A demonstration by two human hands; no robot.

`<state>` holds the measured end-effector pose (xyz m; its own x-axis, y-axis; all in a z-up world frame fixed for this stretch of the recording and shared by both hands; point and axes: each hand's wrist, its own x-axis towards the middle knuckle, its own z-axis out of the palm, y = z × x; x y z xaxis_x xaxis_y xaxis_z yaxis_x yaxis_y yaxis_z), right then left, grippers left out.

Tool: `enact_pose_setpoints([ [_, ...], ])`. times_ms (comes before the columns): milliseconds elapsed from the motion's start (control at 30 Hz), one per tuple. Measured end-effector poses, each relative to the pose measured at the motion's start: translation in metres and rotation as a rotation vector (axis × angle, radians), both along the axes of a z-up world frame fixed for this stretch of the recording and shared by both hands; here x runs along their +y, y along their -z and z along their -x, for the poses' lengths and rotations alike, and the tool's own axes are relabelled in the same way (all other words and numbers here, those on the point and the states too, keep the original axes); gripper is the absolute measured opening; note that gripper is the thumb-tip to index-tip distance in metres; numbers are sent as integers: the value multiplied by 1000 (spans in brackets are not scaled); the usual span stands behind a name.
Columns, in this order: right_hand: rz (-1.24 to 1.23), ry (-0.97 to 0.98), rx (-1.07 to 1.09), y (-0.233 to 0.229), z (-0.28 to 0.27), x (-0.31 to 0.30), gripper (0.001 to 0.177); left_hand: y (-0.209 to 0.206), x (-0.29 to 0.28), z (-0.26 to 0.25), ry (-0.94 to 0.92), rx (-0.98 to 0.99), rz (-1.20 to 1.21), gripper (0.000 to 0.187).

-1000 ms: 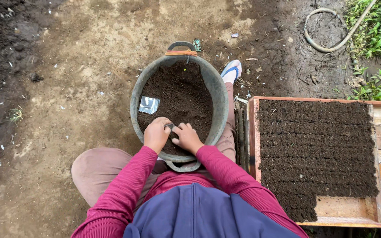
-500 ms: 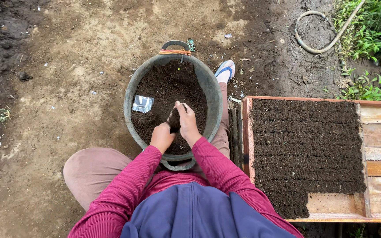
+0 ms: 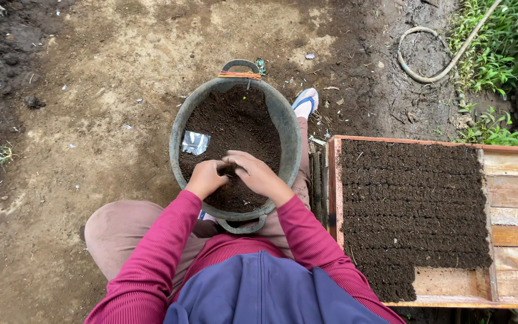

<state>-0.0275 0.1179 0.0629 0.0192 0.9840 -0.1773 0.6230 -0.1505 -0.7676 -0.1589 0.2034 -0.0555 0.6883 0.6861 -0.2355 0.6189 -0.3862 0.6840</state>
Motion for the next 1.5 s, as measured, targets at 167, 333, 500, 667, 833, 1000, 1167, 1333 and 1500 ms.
enact_pose_setpoints([
  [167,90,-28,-140,56,7,-4,62,13,-1,0,-6,-2,77,37],
  [333,14,31,-156,99,11,-6,37,21,-17,15,-83,8,133,35],
  [500,148,50,-184,50,-15,-38,35,53,-48,-20,94,101,135,44],
  [667,153,330,-272,-10,-84,-137,32,-25,-113,-105,307,-29,298,37],
  [833,179,562,-433,-89,-129,-286,29,-87,-221,-182,705,-102,444,47],
  [1000,572,1104,-697,-22,-192,-439,38,-85,-273,-209,999,-305,621,53],
  [1167,563,1224,-642,50,-214,-479,34,-59,-279,-201,1057,-195,533,45],
  [1333,445,1210,-496,131,-241,-507,38,-59,-248,-180,944,-97,577,39],
  [1500,279,1123,-612,120,-245,-504,31,-50,-202,-137,511,-168,629,32],
])
